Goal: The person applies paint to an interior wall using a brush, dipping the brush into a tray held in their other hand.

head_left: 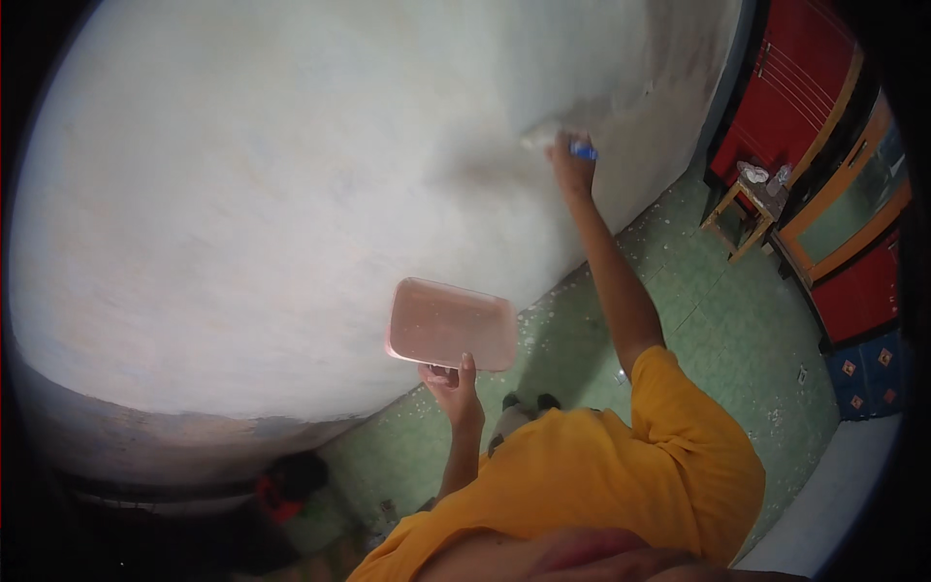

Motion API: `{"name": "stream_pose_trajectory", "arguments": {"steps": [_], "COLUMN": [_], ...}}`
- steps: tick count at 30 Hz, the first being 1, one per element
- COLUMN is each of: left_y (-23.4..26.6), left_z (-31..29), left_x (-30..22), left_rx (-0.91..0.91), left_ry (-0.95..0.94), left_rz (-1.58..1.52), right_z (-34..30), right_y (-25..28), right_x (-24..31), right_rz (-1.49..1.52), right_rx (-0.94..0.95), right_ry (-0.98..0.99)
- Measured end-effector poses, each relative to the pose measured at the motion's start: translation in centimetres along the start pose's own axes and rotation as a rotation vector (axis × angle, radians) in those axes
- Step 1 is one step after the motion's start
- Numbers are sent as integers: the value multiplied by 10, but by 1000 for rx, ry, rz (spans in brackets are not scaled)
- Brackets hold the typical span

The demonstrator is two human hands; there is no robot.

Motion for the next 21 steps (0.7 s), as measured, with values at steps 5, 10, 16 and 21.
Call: {"name": "stream_pose_trajectory", "arguments": {"steps": [5, 10, 16, 21], "left_y": [6, 9, 15, 23], "left_z": [-2, -1, -6, -6], "left_x": [-2, 0, -3, -3], "left_rx": [-23, -52, -49, -59], "left_ry": [-52, -78, -105, -53], "left_rz": [-12, -25, 1, -16], "right_z": [45, 65, -18, -68], "right_y": [-62, -100, -45, 14], "right_x": [206, 280, 76, -53], "right_rz": [304, 667, 615, 82], "right_rx": [166, 164, 5, 12], "right_ry": [366, 344, -93, -177]}}
Point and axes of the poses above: each hand's wrist, its own z-axis towards the middle knuckle, its own y-axis out of the back of the hand, x = y × z, the point moved 3 cm from there along z, towards the middle knuckle, and after that the axes turned 15 degrees about -x, right-handed, at the moved point
